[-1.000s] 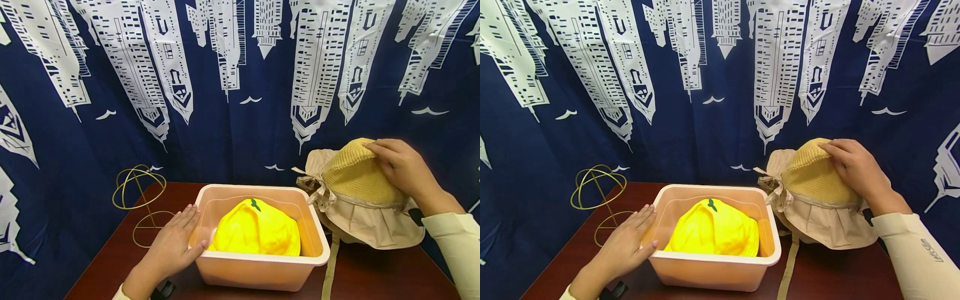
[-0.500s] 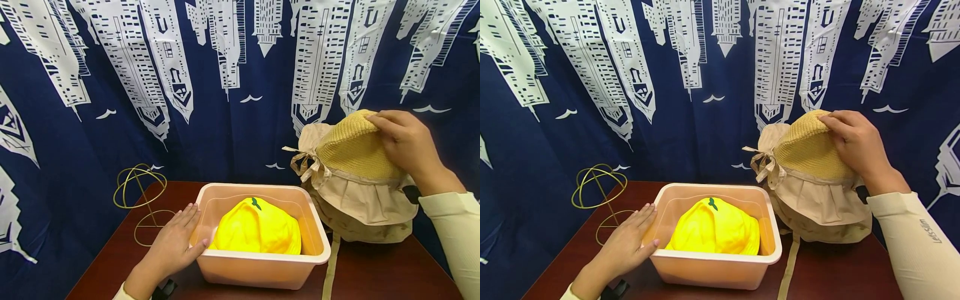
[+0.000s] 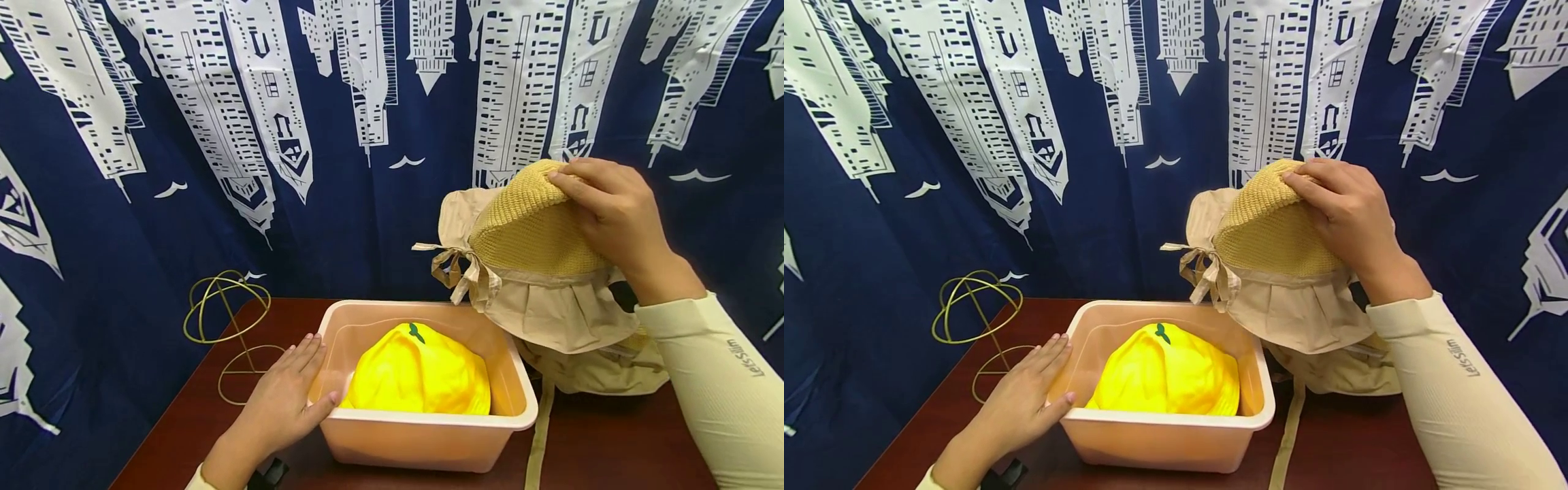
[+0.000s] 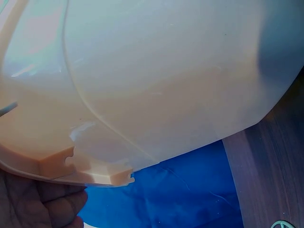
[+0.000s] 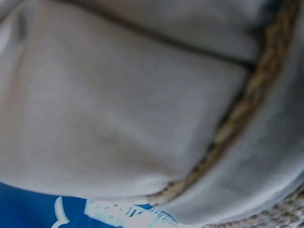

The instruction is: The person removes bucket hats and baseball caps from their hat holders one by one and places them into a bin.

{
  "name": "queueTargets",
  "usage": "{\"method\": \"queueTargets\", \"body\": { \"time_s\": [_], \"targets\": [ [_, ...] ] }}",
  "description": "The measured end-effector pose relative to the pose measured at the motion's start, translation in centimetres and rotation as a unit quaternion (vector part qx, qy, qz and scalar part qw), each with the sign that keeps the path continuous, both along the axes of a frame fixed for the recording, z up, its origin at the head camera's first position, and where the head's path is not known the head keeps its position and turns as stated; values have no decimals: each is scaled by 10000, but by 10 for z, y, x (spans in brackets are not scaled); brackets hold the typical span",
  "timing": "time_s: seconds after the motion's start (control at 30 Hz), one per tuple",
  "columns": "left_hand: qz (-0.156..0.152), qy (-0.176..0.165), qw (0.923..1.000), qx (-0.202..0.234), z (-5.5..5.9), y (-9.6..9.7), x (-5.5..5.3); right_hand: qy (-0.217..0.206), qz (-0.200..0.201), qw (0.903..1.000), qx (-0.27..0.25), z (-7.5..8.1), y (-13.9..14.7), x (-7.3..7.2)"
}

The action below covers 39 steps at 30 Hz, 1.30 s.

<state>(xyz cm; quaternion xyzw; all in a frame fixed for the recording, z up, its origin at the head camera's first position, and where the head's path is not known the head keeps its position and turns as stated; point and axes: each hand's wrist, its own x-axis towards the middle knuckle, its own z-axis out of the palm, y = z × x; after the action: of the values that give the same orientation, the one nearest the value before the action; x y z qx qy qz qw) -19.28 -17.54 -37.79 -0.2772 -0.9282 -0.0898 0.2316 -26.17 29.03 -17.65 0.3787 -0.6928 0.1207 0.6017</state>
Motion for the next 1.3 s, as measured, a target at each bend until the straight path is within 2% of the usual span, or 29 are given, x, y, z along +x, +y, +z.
{"method": "queueTargets", "body": {
  "time_s": [0.33, 0.6, 0.83, 1.13, 1.3],
  "targets": [
    [4, 8, 10000, 35, 0, -1, -1, 199, 709, 9972, -146, 6, -53, -3],
    [-37, -50, 9999, 103, -1, -1, -1, 290, 1098, 9931, 279, -3, -96, -11],
    [-246, 12, 9993, 287, -2, -2, -5, 327, 1275, 9888, 700, -20, -117, -10],
    [-400, 197, 9976, 538, -5, -3, -7, 288, 1218, 9806, 1510, -49, -134, -3],
    [-462, 120, 9969, 622, -6, -3, -6, 145, 1339, 9731, 1868, -61, -142, 0]
  ]
}}
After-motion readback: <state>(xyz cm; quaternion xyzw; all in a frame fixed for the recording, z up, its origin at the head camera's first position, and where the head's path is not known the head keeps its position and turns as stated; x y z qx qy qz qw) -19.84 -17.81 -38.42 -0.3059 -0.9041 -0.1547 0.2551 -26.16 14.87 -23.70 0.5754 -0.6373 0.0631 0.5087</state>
